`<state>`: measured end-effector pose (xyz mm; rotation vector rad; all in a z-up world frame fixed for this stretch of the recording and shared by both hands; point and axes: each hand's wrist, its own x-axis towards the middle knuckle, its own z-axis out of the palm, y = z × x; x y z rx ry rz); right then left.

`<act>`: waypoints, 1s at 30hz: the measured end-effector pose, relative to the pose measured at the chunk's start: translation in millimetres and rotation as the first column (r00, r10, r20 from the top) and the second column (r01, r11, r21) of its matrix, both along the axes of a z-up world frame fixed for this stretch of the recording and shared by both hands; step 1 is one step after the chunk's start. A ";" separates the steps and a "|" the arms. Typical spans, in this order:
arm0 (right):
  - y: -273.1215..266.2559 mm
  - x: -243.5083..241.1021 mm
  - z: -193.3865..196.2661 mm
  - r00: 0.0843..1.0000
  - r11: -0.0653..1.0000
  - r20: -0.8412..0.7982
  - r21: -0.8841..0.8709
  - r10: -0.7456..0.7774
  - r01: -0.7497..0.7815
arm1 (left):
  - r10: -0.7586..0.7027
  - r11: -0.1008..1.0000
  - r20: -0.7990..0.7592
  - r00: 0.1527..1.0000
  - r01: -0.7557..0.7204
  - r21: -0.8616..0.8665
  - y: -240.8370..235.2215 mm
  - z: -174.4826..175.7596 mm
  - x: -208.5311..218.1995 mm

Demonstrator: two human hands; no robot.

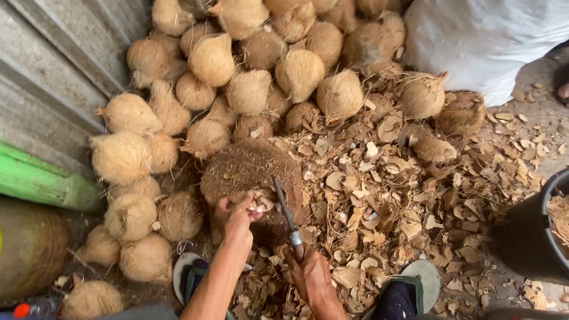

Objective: The person uses a curved blade to peel the husk off a coconut, repeatedly striking and scraping the surface to remove the fibrous outer layer. The peeled coconut is set aside, and the process is repeated with another coconut.

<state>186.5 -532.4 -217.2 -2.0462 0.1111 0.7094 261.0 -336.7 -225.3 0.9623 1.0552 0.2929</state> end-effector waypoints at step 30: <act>-1.4 11.2 8.4 0.959 0.955 -0.279 0.269 -0.048 0.126 | -0.060 0.997 0.000 0.998 0.060 -0.042 19.7 8.5 -2.0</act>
